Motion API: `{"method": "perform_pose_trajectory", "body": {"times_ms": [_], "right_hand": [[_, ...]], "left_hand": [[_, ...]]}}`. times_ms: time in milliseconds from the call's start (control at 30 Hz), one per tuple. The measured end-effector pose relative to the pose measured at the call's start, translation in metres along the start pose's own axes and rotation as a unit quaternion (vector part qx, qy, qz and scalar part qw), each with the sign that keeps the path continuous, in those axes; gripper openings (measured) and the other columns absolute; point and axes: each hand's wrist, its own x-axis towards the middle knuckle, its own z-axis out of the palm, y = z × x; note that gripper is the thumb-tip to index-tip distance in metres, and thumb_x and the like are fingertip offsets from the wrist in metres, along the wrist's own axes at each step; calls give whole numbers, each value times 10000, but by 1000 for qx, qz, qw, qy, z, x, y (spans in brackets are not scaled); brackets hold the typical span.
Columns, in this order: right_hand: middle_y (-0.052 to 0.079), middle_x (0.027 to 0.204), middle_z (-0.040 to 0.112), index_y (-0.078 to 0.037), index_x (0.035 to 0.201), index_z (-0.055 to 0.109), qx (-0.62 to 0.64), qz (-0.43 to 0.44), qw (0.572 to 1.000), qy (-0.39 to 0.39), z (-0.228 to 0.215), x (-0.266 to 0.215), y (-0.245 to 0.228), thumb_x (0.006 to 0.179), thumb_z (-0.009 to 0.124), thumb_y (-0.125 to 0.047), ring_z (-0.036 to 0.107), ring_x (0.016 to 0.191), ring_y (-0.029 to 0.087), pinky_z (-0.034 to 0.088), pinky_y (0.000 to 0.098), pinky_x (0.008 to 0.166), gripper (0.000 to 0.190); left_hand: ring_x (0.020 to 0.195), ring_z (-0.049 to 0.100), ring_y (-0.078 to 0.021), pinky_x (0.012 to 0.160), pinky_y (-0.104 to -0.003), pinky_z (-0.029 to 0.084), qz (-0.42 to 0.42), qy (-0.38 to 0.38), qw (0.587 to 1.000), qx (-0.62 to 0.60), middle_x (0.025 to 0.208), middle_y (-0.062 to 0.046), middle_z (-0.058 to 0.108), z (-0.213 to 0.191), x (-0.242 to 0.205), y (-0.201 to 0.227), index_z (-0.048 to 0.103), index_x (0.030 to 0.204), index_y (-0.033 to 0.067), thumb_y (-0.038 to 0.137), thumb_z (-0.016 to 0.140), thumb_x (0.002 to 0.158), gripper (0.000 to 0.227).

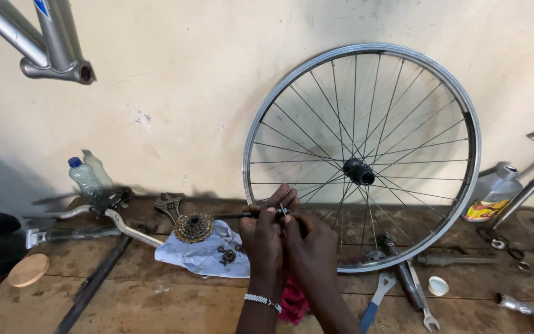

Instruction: Cleaning a bicycle axle and other small components using a rag and cleaning fluid on a workbench.

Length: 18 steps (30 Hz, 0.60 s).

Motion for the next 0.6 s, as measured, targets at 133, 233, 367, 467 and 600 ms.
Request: {"method": "perform_pose_trajectory", "body": {"times_ms": [133, 233, 367, 467, 600], "right_hand": [[44, 692, 704, -109, 797, 706, -47, 35, 998, -36, -2, 3, 11, 802, 532, -255, 602, 589, 137, 416, 306, 558, 227], [40, 632, 646, -106, 816, 706, -62, 77, 994, -56, -8, 3, 30, 816, 535, -298, 552, 548, 132, 374, 305, 543, 258], [47, 717, 631, -119, 1016, 664, -71, 168, 982, -46, -26, 9, 63, 887, 452, -357, 565, 646, 167, 360, 321, 591, 344], [54, 719, 678, -126, 965, 706, -16, 149, 988, 47, -47, 26, 89, 802, 507, -227, 624, 735, 172, 436, 311, 683, 276], [61, 718, 650, -171, 1062, 690, -75, 94, 984, 130, -84, 47, 85, 830, 520, -306, 588, 695, 181, 422, 324, 655, 319]], "left_hand": [[911, 649, -401, 850, -445, 550, 37, -14, 999, 1, 998, -376, 634, -14, 14, -14, 433, 908, -89, -113, 402, 775, 138], [821, 666, -392, 733, -454, 568, 81, 14, 996, 22, 930, -336, 640, -32, 25, -20, 327, 820, 43, -125, 421, 767, 200], [780, 629, -246, 619, -321, 541, 66, 82, 935, 338, 914, -140, 631, -63, 27, -13, 524, 874, 58, -38, 495, 793, 129], [705, 654, -255, 644, -367, 494, 76, 165, 814, 552, 832, -80, 690, -146, 56, -32, 577, 944, 165, 180, 627, 733, 218], [843, 604, -405, 725, -513, 451, 211, 212, 614, 730, 841, -142, 661, -290, 135, -78, 652, 893, 239, 190, 581, 734, 182]]}}
